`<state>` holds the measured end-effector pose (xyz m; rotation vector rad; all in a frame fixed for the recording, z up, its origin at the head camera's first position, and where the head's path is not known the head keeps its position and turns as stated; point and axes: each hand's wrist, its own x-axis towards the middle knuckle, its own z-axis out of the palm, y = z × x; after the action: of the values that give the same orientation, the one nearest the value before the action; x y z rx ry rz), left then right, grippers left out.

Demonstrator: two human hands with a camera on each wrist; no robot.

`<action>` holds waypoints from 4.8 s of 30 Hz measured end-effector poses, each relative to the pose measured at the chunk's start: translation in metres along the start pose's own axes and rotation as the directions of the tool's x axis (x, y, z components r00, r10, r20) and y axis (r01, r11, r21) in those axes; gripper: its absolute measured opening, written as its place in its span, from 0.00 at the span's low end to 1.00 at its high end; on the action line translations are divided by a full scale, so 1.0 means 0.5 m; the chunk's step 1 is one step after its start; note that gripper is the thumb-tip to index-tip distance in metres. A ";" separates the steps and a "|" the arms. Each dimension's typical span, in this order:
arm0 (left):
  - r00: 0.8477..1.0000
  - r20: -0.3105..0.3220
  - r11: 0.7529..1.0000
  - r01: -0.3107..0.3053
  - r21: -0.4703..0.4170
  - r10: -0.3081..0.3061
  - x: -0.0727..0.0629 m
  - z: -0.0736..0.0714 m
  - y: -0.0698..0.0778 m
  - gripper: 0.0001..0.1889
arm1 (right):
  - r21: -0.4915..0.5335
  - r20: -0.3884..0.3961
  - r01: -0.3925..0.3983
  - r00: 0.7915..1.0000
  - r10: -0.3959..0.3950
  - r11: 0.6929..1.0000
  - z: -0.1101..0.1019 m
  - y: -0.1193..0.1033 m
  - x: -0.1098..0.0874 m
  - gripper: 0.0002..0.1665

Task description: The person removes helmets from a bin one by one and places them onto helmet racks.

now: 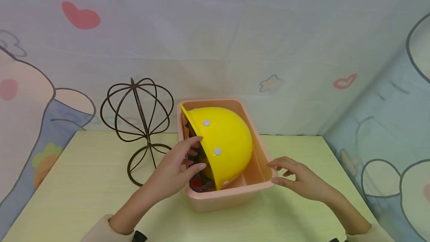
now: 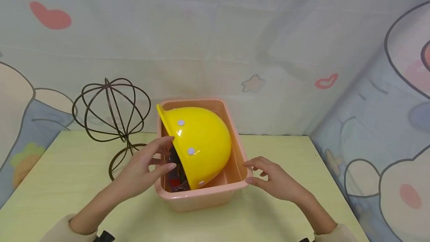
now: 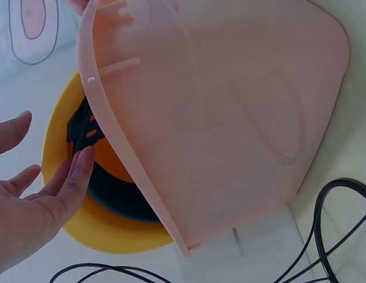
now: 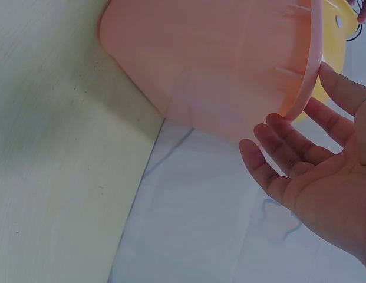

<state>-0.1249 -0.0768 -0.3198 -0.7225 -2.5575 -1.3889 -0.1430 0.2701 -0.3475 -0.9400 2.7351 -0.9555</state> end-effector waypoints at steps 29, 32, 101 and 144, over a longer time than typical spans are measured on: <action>0.988 -0.133 0.995 0.083 0.059 -0.074 0.048 0.039 0.011 0.23 | 0.027 -0.003 -0.003 1.000 0.003 1.000 0.002 0.001 -0.001 0.22; 0.986 -0.139 0.994 0.097 0.050 -0.089 0.047 0.042 0.011 0.23 | 0.026 0.001 -0.006 1.000 0.006 1.000 0.002 0.001 -0.001 0.23; 0.941 -0.103 0.921 0.288 -0.262 -0.323 -0.008 0.005 -0.036 0.32 | 0.017 0.008 -0.017 1.000 0.017 1.000 0.001 0.008 -0.001 0.23; 0.901 -0.048 0.829 0.375 -0.415 -0.431 -0.010 -0.003 -0.034 0.32 | 0.039 -0.014 -0.009 1.000 0.010 0.999 0.005 0.006 -0.008 0.22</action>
<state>-0.1286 -0.0873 -0.3334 -0.1005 -2.4288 -2.0484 -0.1406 0.2728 -0.3517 -0.9163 2.7191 -1.0139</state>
